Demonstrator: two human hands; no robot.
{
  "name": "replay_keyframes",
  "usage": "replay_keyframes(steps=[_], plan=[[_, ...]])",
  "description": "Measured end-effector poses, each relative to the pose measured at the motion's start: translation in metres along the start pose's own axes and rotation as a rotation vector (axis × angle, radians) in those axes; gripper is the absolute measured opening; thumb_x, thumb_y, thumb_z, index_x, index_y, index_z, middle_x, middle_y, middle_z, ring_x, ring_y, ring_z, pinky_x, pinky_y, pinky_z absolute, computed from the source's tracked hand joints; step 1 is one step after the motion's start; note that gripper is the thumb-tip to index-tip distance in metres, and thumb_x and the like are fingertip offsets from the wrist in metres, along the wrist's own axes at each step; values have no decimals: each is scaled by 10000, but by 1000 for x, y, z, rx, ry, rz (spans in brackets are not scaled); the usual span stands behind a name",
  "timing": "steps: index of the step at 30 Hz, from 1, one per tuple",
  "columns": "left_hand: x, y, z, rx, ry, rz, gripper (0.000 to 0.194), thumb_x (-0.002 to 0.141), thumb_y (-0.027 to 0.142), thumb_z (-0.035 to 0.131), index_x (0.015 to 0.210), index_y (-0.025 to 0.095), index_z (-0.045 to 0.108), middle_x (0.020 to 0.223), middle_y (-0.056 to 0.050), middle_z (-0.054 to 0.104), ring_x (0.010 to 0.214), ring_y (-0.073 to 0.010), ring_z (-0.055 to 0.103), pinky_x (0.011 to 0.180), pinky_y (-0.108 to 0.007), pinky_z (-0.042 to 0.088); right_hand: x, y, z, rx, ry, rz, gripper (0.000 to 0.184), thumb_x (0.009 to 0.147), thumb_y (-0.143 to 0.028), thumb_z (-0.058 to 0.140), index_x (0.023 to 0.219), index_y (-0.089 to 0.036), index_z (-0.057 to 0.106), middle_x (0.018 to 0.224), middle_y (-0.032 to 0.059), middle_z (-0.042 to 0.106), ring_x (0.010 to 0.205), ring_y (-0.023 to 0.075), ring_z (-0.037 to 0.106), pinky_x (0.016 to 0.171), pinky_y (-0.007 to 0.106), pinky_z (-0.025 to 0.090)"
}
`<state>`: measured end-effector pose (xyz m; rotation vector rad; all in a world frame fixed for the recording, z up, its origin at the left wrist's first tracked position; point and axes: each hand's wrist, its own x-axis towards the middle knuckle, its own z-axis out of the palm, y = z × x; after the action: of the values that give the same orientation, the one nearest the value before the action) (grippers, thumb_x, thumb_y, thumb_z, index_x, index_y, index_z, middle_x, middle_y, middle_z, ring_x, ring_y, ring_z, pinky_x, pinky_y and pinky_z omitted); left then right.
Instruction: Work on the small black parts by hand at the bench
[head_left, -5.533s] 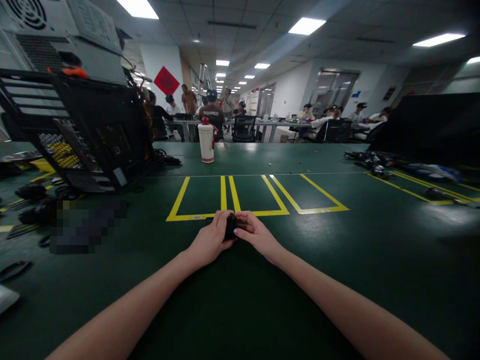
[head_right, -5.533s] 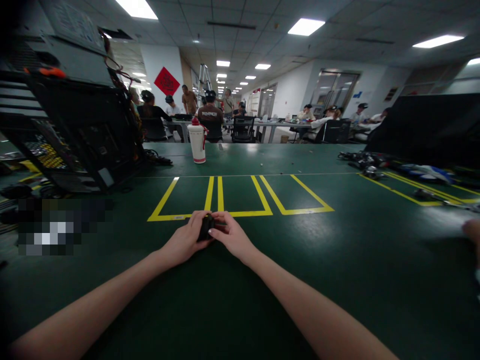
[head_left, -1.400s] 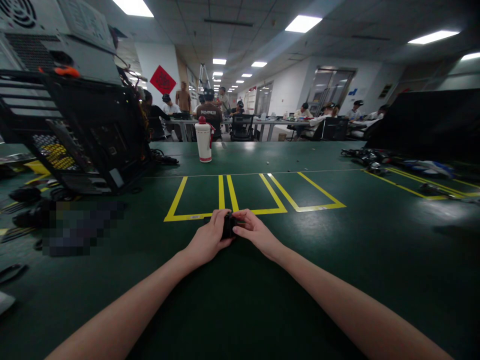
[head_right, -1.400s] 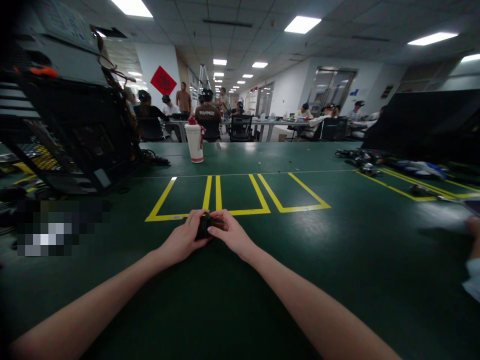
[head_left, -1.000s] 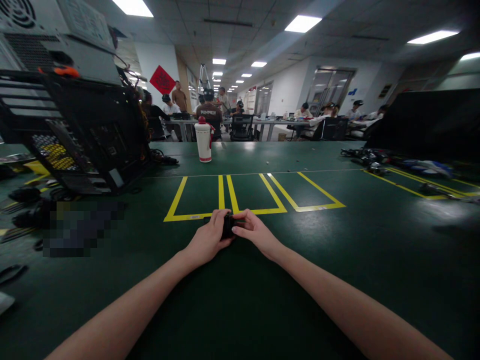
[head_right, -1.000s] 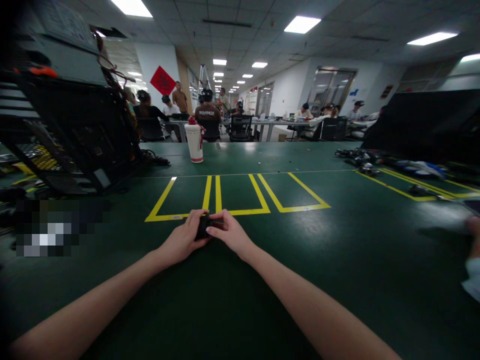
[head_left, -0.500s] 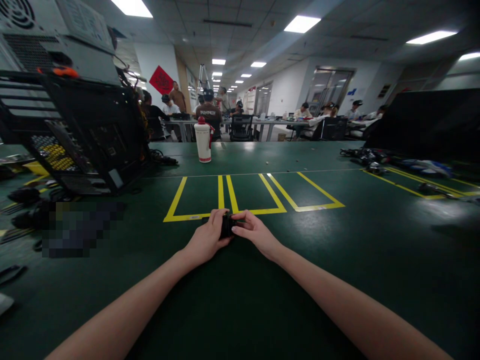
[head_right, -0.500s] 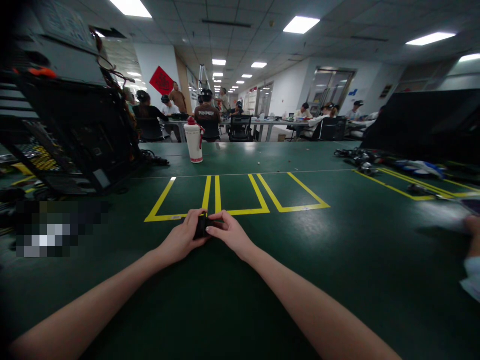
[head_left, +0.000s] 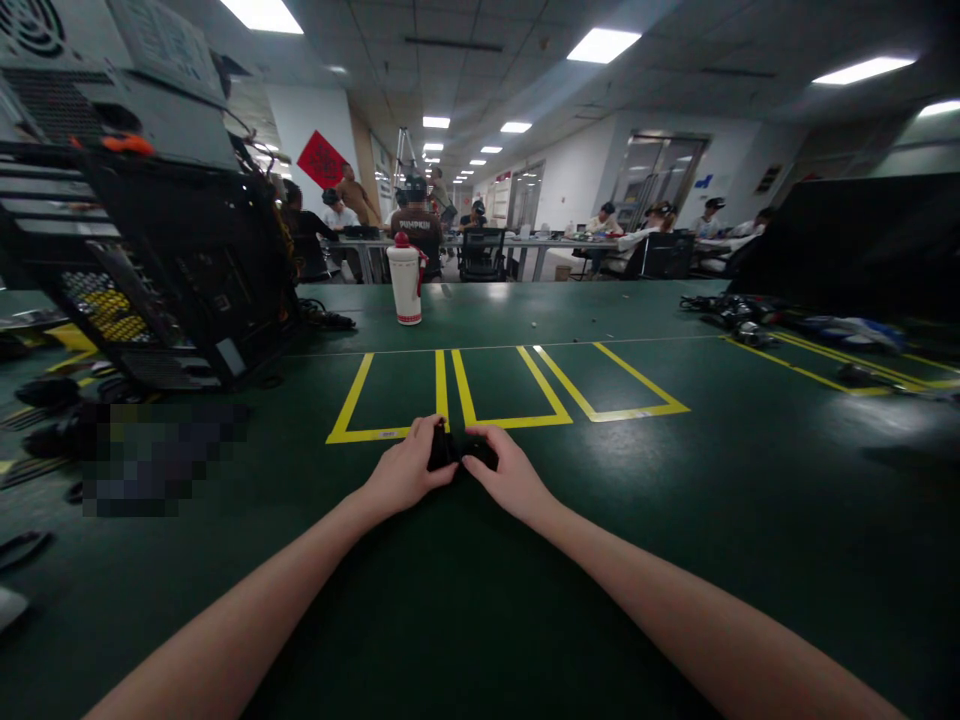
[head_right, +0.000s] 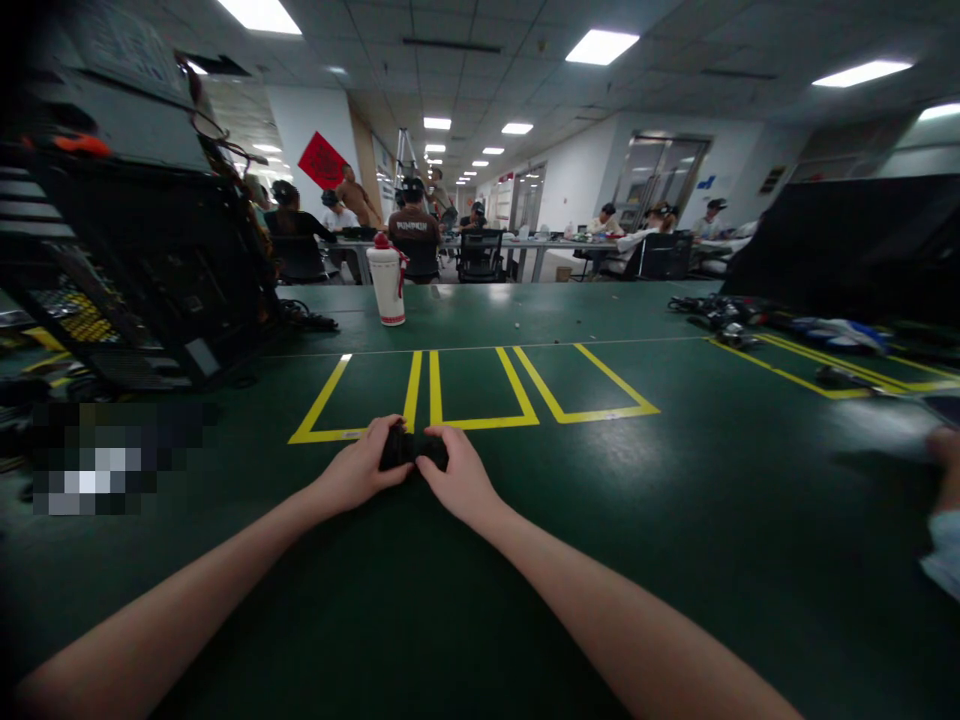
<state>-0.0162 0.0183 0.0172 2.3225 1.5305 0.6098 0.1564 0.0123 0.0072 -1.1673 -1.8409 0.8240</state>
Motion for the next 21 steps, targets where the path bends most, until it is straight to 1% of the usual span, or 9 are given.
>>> replay_keyframes(steps=[2, 4, 6, 11, 14, 18, 21], plan=[[2, -4, -2, -30, -23, -24, 563, 714, 385, 521, 1181, 180, 280, 1163, -107, 430, 1003, -263, 493, 790, -381, 434, -2, -1, -1, -78, -10, -14, 379, 710, -275, 540, 1073, -202, 458, 1075, 57, 485, 1019, 202, 449, 903, 393, 344], [3, -6, -3, -63, -40, -36, 567, 709, 385, 529, 1178, 180, 288, 1156, -108, 448, 1016, -262, 487, 798, -380, 426, -4, -2, -1, -119, -48, -21, 438, 684, -291, 572, 1096, -213, 443, 1097, 62, 472, 1043, 231, 427, 899, 418, 342], [3, -6, -4, -86, -47, -48, 574, 705, 388, 534, 1181, 181, 287, 1143, -107, 465, 1002, -257, 497, 788, -377, 427, -5, -1, -1, -144, -70, -28, 456, 675, -267, 583, 1105, -222, 439, 1115, 64, 464, 1072, 254, 400, 911, 437, 328], [2, -5, -3, -105, -35, -69, 571, 696, 385, 546, 1174, 195, 299, 1126, -91, 486, 977, -243, 515, 776, -354, 431, -3, 6, 0, -150, -42, -23, 359, 719, -203, 520, 1072, -234, 458, 1101, 58, 475, 1071, 261, 404, 913, 452, 325], [1, -5, -2, -102, -9, -85, 577, 692, 394, 549, 1177, 207, 297, 1129, -81, 485, 981, -243, 514, 774, -347, 431, -1, 7, 1, -166, -35, -32, 346, 721, -209, 520, 1061, -239, 462, 1084, 51, 491, 1056, 259, 419, 899, 455, 339], [1, -2, -2, -114, -19, -104, 638, 666, 415, 575, 1193, 211, 278, 1146, -80, 473, 999, -249, 507, 773, -342, 435, 1, 6, 2, -171, -23, -18, 332, 720, -219, 530, 1046, -237, 473, 1074, 53, 503, 1050, 262, 424, 900, 461, 329], [0, 3, -3, -96, -11, -130, 639, 660, 379, 588, 1191, 206, 276, 1172, -85, 457, 1029, -258, 492, 805, -355, 421, 1, 4, 2, -160, -15, -1, 328, 716, -224, 538, 1038, -231, 477, 1069, 54, 507, 1045, 259, 423, 907, 462, 318]])
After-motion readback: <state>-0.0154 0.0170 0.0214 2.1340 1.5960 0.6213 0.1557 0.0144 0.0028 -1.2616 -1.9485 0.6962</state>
